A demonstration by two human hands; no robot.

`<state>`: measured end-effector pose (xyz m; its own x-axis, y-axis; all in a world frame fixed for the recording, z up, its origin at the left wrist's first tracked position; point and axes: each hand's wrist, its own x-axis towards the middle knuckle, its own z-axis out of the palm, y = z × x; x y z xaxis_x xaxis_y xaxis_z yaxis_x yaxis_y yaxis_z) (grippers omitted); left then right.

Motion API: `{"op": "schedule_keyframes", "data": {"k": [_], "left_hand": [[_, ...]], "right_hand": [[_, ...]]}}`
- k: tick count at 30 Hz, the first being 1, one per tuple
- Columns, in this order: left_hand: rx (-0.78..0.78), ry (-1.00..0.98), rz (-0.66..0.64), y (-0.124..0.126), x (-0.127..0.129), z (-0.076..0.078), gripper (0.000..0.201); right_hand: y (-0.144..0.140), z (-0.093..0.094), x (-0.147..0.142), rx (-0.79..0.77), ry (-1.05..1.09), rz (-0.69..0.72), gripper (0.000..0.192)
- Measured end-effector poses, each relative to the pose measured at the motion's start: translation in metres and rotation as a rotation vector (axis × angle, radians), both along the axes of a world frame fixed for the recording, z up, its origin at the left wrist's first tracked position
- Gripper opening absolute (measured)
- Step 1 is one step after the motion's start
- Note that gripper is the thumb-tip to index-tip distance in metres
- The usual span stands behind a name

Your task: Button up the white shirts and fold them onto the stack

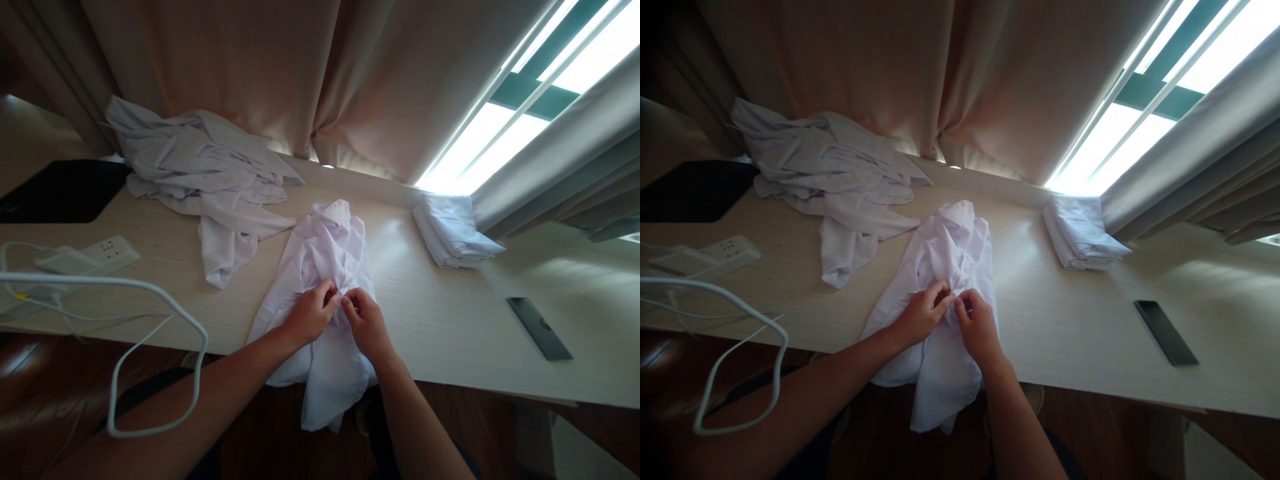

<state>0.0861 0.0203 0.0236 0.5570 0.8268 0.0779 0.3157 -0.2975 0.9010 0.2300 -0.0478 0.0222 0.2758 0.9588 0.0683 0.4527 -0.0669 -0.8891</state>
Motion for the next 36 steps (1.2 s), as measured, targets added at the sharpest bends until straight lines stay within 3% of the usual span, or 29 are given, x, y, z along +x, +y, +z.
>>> {"op": "schedule_keyframes", "data": {"k": [36], "left_hand": [[0.043,-0.011,-0.034,0.0012,-0.0007,-0.0053,0.014]], "right_hand": [[0.0005,-0.0014,0.0004,-0.019,-0.002,0.000,0.022]]}}
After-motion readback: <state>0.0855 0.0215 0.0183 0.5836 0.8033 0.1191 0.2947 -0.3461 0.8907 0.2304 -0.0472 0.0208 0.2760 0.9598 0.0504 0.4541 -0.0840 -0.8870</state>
